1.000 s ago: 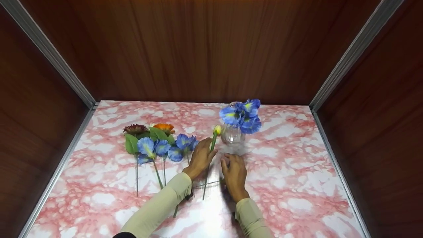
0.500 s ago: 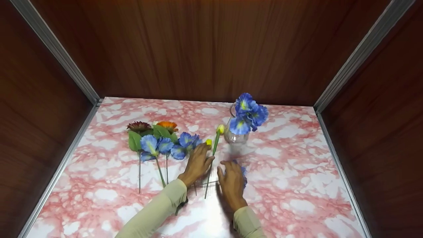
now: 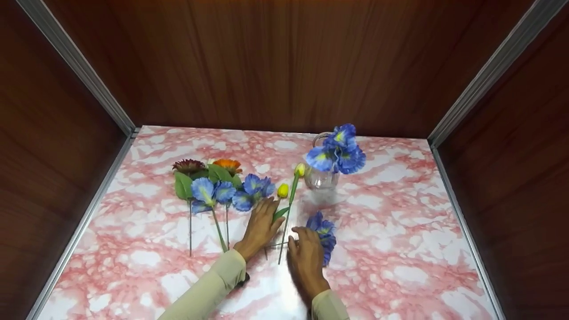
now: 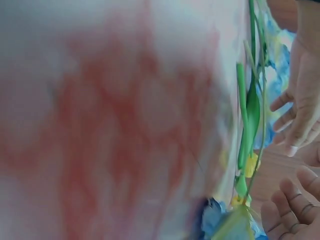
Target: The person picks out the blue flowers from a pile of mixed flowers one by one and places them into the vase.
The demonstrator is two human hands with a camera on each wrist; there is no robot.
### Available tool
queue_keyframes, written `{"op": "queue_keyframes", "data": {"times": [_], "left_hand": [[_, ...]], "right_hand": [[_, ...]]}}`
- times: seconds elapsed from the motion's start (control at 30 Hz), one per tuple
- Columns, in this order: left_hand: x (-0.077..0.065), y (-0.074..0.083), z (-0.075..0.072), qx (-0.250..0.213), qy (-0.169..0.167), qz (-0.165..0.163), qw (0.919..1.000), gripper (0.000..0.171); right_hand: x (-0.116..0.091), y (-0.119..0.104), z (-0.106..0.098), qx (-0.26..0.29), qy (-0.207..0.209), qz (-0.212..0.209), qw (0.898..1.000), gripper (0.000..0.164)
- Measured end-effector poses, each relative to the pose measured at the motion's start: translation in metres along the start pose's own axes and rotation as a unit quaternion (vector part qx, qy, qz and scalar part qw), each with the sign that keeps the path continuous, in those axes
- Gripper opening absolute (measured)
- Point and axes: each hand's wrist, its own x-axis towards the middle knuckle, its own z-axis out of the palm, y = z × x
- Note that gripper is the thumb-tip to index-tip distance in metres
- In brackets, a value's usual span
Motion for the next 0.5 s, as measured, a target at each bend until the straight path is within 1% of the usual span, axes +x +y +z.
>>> {"op": "queue_keyframes", "data": {"times": [0.13,0.27,0.4,0.5], "left_hand": [[-0.004,0.002,-0.004,0.009,0.002,0.004,1.0,0.051],[-0.012,0.003,-0.007,0.036,0.008,0.015,0.9992,0.051],[-0.021,0.006,-0.008,0.06,-0.007,0.018,0.998,0.051],[-0.026,0.007,-0.009,0.064,-0.024,0.012,0.9976,0.052]], "right_hand": [[-0.005,-0.002,0.001,0.013,0.0,-0.006,1.0,0.021],[-0.01,-0.004,0.002,0.015,0.001,-0.015,1.0,0.021],[-0.016,-0.003,0.002,0.01,-0.004,-0.012,1.0,0.022],[-0.019,-0.003,0.002,0.008,-0.004,-0.012,1.0,0.022]]}}
